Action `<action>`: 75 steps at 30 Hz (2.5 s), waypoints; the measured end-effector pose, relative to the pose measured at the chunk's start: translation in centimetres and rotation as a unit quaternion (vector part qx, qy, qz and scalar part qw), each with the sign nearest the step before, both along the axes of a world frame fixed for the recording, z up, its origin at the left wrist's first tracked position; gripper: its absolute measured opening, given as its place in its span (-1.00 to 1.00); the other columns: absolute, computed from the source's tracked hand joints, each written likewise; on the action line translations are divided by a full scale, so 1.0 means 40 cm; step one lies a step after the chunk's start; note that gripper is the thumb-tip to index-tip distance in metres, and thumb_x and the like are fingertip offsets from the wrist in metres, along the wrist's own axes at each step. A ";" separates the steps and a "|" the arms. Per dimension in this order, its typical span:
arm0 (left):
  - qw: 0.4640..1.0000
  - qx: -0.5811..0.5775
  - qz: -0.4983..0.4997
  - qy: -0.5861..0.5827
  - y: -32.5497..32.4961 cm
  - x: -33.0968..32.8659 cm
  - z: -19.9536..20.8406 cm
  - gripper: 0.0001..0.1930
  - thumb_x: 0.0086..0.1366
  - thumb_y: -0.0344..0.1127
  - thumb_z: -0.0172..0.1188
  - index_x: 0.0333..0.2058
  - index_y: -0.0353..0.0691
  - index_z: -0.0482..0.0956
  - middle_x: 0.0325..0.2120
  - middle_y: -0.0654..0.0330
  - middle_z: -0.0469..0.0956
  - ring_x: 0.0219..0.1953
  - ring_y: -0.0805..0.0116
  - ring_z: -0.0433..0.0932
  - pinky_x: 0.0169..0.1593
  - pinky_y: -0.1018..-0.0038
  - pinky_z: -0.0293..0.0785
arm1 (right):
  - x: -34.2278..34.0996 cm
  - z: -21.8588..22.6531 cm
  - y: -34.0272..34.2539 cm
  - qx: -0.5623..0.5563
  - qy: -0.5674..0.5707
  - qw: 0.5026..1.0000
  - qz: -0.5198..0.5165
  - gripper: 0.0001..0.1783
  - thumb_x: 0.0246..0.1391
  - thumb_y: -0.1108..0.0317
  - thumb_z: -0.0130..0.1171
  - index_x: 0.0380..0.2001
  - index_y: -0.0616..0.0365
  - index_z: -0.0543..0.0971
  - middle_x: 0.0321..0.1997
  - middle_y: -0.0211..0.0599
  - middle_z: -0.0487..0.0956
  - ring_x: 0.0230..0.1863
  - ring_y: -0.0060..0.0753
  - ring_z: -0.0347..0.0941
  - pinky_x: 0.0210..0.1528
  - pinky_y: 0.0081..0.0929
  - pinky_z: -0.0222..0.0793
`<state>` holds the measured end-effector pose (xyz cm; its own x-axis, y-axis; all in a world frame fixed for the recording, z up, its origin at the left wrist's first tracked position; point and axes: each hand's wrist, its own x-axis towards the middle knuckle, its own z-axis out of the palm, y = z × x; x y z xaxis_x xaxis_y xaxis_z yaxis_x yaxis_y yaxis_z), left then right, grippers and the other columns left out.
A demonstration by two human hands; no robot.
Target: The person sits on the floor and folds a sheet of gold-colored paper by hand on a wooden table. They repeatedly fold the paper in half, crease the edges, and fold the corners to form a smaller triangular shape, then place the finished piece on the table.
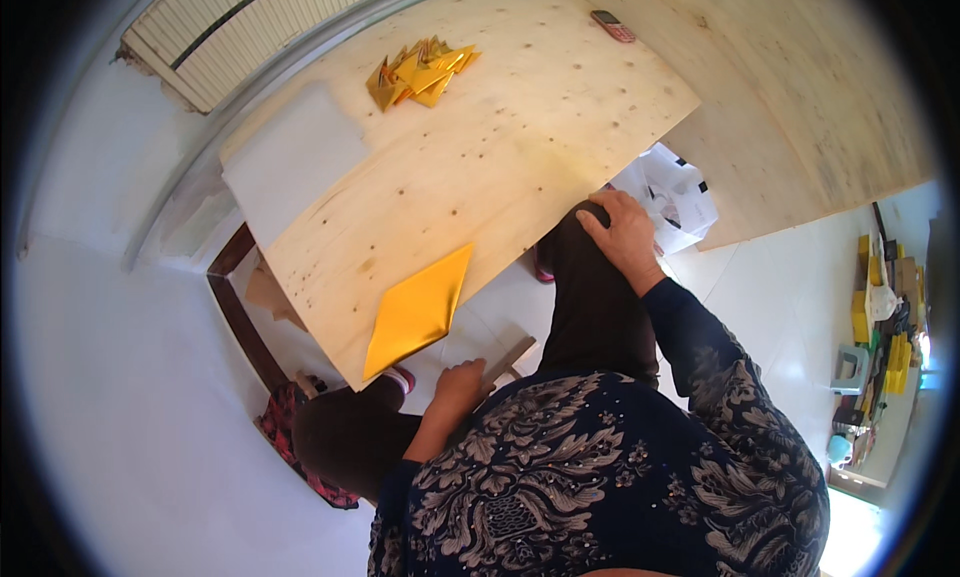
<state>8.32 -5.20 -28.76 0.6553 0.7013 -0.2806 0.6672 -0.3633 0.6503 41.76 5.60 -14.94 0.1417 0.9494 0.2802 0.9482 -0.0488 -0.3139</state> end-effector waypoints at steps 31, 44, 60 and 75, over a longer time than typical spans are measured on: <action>0.994 -0.025 0.048 0.098 -0.009 -0.033 -0.053 -0.74 0.16 -0.18 0.22 -0.25 -0.21 0.59 -0.34 -0.08 0.63 -0.24 -0.12 0.60 -0.15 0.06 0.49 | 0.005 -0.021 -0.006 0.038 0.040 0.998 -0.012 -0.58 0.05 -0.03 0.18 -0.25 0.09 0.67 -0.21 -0.23 0.63 -0.08 -0.16 0.52 0.00 -0.15 0.36; 0.992 0.018 0.050 0.112 -0.074 -0.031 -0.018 -0.73 0.16 -0.10 0.24 -0.39 -0.21 0.55 -0.42 -0.09 0.61 -0.30 -0.16 0.58 -0.23 0.00 0.46 | 0.037 -0.054 -0.039 0.099 0.050 0.994 0.011 -0.56 0.06 -0.01 0.19 -0.13 0.07 0.63 -0.12 -0.20 0.60 -0.01 -0.05 0.48 0.09 -0.13 0.33; 0.880 0.243 0.398 -0.093 0.027 -0.219 0.355 -0.84 0.29 -0.26 0.20 -0.27 -0.21 0.62 -0.43 -0.01 0.61 -0.37 0.05 0.62 -0.24 0.32 0.53 | 0.002 -0.082 -0.339 0.135 -0.050 0.987 0.076 -0.38 0.07 0.18 0.28 0.18 0.18 0.44 0.40 -0.08 0.25 0.44 0.02 0.07 0.39 -0.06 0.02; 0.961 0.012 0.263 -0.079 -0.257 -0.028 0.237 -0.87 0.22 -0.32 0.25 -0.34 -0.26 0.60 -0.46 -0.01 0.61 -0.38 0.09 0.62 -0.27 0.35 0.52 | -0.082 -0.062 -0.436 0.033 0.021 0.936 0.349 -0.68 -0.04 0.29 0.34 -0.16 0.05 0.62 -0.27 -0.34 0.62 -0.15 -0.28 0.52 0.11 -0.31 0.29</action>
